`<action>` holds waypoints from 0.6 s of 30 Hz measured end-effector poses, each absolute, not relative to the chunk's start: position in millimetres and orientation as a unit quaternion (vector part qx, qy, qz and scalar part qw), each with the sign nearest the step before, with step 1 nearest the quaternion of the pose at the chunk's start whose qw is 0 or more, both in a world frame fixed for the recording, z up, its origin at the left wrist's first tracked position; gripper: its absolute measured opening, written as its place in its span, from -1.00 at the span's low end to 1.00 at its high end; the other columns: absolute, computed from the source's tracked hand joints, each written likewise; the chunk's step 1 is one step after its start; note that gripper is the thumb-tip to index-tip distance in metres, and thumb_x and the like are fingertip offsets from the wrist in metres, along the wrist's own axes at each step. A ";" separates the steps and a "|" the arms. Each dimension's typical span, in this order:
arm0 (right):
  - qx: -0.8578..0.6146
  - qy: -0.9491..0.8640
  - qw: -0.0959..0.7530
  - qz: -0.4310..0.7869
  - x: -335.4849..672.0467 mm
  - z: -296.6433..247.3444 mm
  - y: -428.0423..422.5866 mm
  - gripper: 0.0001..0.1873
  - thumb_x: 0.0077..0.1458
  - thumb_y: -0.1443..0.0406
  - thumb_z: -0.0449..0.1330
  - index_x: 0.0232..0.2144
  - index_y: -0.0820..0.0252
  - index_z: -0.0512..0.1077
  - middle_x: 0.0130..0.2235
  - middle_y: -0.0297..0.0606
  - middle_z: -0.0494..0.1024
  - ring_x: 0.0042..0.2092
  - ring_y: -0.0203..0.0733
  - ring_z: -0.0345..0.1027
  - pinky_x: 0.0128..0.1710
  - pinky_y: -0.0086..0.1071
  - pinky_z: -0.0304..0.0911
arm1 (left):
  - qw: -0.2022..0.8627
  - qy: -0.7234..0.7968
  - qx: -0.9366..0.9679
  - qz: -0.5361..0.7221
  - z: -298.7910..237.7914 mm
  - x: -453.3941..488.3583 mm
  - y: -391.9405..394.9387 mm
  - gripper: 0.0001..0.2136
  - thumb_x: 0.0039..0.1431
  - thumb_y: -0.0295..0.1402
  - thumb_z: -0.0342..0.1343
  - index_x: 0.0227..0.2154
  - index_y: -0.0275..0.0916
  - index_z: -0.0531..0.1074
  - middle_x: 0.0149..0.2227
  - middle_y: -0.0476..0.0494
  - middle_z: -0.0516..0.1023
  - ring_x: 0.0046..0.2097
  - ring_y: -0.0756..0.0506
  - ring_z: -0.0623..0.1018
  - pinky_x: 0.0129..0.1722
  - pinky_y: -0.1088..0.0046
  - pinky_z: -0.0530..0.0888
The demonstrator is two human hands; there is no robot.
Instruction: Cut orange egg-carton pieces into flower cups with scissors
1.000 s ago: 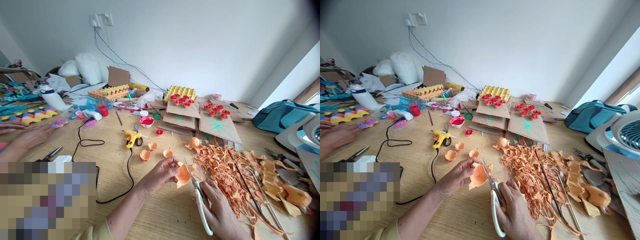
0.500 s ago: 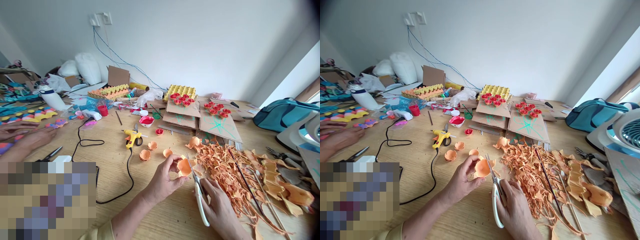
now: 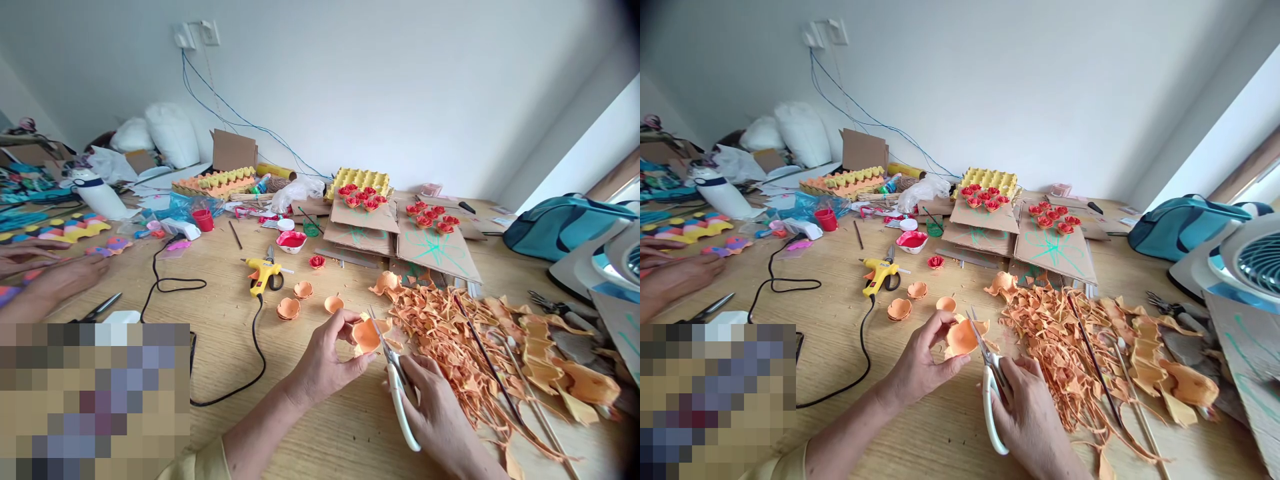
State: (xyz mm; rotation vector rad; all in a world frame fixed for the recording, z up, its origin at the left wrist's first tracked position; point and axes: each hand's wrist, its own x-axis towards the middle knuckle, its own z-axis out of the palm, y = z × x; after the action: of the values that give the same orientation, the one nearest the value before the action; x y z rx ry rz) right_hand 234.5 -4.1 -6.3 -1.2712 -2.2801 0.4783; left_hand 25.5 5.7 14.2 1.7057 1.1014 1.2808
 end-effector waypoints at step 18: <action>-0.467 -0.831 0.239 0.182 234.5 -8.9 -5.4 -0.70 0.29 0.18 0.03 -0.50 0.08 0.19 -0.47 -0.33 0.40 -0.35 -0.14 0.29 -0.33 -0.30 0.27 | 0.450 0.390 0.629 0.499 26.3 24.2 5.0 -0.67 0.07 -0.33 0.26 -0.11 -0.24 0.37 -0.17 -0.15 0.55 -0.15 -0.09 0.53 -0.12 0.42 0.46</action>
State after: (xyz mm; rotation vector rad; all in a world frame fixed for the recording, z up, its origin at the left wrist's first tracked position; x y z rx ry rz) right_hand 234.5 -5.4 -8.9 -1.2790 -2.2759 0.4994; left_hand 24.2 5.0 26.3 1.5563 0.9645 1.2335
